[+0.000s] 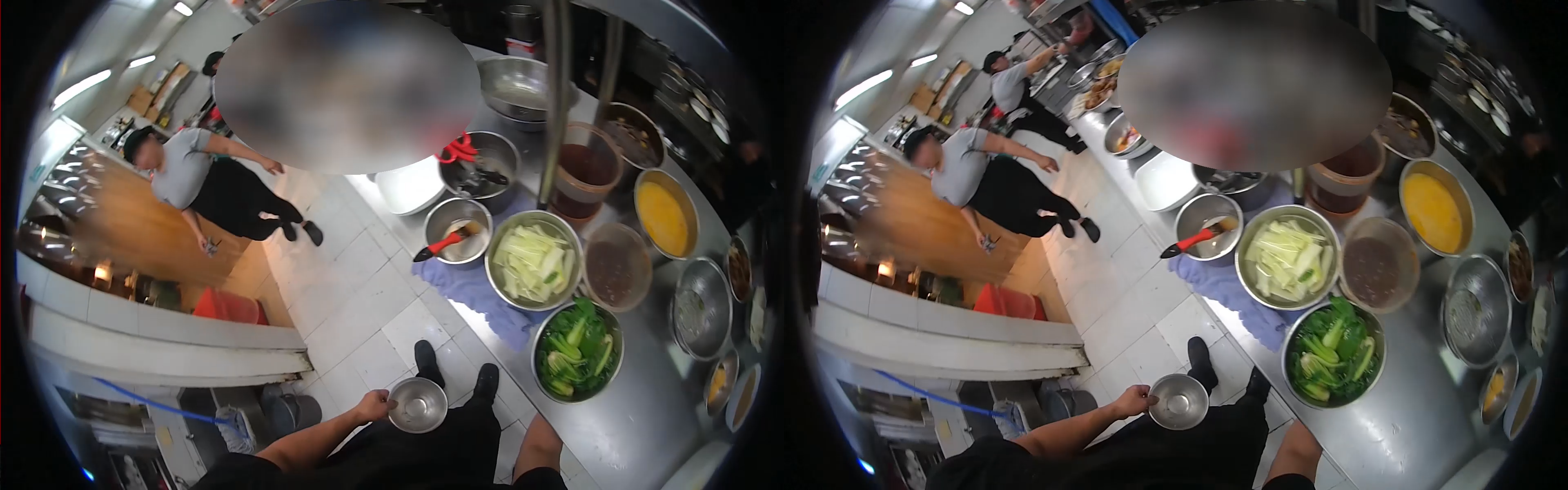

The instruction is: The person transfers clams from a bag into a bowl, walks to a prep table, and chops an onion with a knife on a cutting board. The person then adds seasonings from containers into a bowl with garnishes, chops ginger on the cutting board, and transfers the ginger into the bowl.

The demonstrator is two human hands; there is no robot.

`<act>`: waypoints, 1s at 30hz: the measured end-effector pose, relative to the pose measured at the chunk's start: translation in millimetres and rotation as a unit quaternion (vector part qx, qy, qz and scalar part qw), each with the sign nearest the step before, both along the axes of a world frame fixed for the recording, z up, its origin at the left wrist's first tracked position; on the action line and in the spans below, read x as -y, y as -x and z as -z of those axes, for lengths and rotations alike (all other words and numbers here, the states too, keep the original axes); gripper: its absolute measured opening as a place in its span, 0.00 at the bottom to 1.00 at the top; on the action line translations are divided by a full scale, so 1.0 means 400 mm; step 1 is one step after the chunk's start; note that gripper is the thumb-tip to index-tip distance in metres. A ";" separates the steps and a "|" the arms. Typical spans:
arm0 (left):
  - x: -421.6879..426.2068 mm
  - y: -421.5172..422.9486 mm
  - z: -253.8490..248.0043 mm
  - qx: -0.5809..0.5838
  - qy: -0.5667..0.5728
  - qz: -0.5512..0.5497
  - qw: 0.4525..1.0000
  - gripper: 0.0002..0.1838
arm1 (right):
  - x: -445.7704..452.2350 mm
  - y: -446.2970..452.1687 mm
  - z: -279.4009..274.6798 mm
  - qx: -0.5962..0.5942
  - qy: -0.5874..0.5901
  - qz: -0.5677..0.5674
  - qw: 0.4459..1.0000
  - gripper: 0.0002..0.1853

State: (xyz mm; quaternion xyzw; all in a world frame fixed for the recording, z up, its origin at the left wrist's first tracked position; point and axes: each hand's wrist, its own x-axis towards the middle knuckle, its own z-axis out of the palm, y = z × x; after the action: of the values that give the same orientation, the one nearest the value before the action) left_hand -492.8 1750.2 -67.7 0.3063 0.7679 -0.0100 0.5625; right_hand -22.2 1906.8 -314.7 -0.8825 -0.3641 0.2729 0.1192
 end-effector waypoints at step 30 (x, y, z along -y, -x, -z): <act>-0.144 -0.176 0.100 0.126 -0.067 0.128 0.981 0.12 | 0.230 -0.001 -0.132 -0.410 -0.247 0.460 0.748 0.15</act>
State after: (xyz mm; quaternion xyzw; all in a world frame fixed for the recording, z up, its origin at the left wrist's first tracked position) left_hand -422.5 1807.8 -107.7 0.4378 0.6442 0.0078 0.6271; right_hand -21.6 1815.0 -261.9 -0.6859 0.1152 0.4214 0.5820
